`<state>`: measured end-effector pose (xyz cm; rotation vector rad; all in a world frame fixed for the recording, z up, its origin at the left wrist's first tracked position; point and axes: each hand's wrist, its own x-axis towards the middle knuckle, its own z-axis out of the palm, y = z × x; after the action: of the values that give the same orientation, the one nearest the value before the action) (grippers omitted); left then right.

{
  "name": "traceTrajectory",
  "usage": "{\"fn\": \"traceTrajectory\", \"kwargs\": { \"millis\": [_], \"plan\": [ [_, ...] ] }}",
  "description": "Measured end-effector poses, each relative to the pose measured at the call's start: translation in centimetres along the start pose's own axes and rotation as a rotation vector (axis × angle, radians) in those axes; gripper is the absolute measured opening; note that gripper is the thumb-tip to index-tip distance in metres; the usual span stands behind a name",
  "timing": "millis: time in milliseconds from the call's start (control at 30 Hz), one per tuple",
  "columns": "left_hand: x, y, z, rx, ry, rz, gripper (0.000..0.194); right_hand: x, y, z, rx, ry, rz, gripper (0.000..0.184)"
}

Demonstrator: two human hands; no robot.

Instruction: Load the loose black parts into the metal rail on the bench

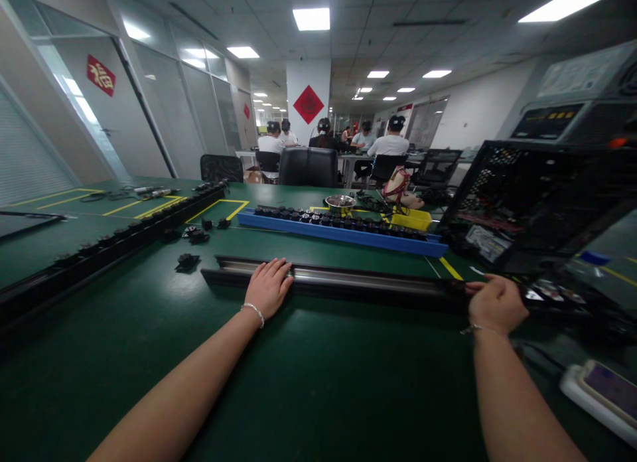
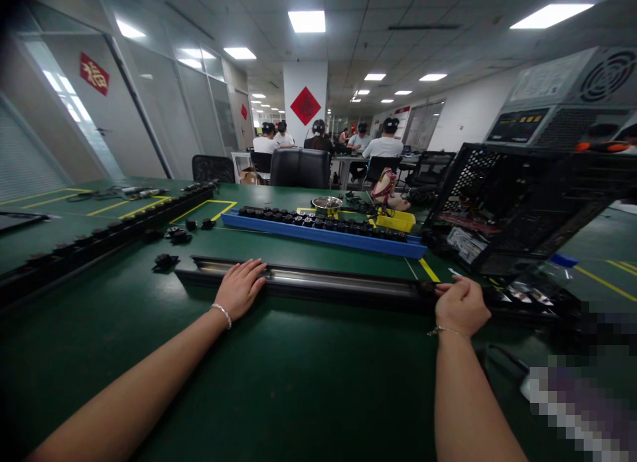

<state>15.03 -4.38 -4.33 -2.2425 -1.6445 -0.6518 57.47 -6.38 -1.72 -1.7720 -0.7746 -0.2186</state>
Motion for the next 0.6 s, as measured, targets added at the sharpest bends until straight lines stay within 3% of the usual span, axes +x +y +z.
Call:
{"fn": "traceTrajectory", "kwargs": {
  "millis": [600],
  "plan": [
    [-0.04,0.07,-0.09,-0.009,0.006,-0.005,0.04,-0.41,0.41,0.72,0.141,-0.09,-0.093,0.027]
  ]
}}
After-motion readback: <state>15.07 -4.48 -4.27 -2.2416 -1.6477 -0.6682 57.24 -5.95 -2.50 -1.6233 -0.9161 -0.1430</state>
